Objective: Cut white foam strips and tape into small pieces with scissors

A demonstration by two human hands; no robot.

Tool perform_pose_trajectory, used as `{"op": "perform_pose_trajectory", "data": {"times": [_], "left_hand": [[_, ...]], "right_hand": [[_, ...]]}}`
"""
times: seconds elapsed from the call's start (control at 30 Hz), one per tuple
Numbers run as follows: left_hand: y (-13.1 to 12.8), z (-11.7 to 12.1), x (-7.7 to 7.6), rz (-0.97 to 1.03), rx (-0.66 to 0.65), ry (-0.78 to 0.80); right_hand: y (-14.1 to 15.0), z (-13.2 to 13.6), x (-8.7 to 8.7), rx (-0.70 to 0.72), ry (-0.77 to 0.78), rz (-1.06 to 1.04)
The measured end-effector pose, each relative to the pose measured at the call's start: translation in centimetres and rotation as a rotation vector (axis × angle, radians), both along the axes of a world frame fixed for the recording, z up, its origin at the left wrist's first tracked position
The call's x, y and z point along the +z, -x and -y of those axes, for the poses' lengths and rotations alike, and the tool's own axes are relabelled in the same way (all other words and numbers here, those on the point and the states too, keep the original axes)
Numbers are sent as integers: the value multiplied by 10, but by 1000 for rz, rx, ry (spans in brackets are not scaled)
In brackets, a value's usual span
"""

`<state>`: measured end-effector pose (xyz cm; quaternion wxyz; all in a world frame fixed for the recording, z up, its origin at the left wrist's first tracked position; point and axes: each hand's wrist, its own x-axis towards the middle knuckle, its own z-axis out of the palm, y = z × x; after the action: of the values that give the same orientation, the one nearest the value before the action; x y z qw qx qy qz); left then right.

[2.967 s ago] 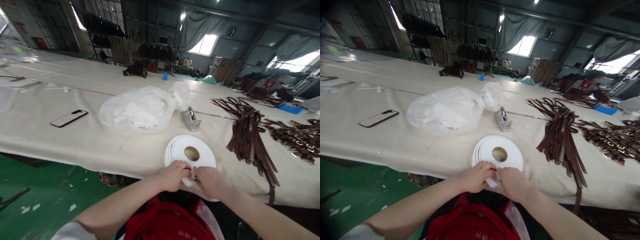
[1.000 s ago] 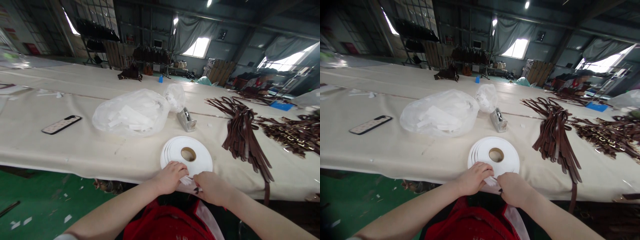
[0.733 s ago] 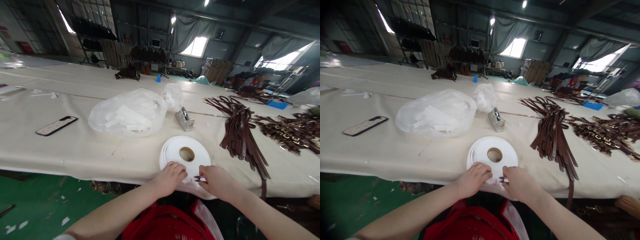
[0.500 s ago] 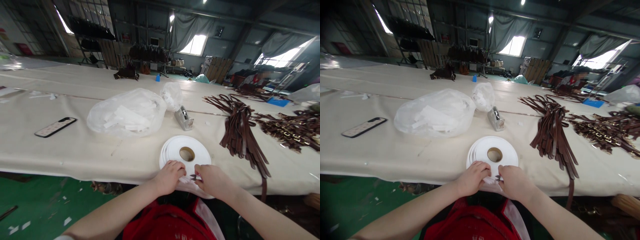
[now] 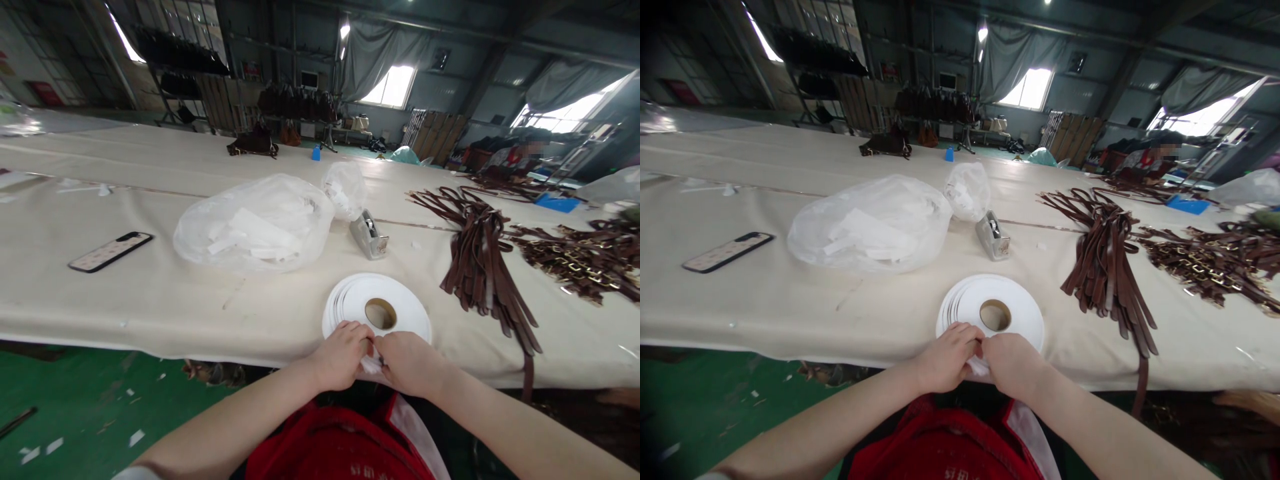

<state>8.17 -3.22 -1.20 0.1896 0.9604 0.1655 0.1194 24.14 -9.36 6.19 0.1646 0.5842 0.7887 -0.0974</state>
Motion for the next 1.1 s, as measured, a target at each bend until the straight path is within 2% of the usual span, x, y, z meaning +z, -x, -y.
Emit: {"op": "perform_pose_trajectory", "data": {"times": [0.1, 0.23, 0.43, 0.6, 0.77, 1.1], "left_hand": [[-1, 8, 3, 18, -20, 18], [-4, 13, 4, -24, -13, 26], [-3, 10, 2, -16, -49, 29], [0, 6, 1, 32, -67, 43], [-2, 2, 2, 33, -66, 84], [-4, 1, 0, 35, -63, 72]], "right_hand": [[1, 6, 4, 21, 35, 20], [5, 9, 0, 17, 48, 50], [-2, 10, -11, 29, 46, 28], [-10, 21, -11, 13, 1, 9], [-4, 28, -14, 15, -60, 79], [3, 24, -24, 26, -56, 85]]}}
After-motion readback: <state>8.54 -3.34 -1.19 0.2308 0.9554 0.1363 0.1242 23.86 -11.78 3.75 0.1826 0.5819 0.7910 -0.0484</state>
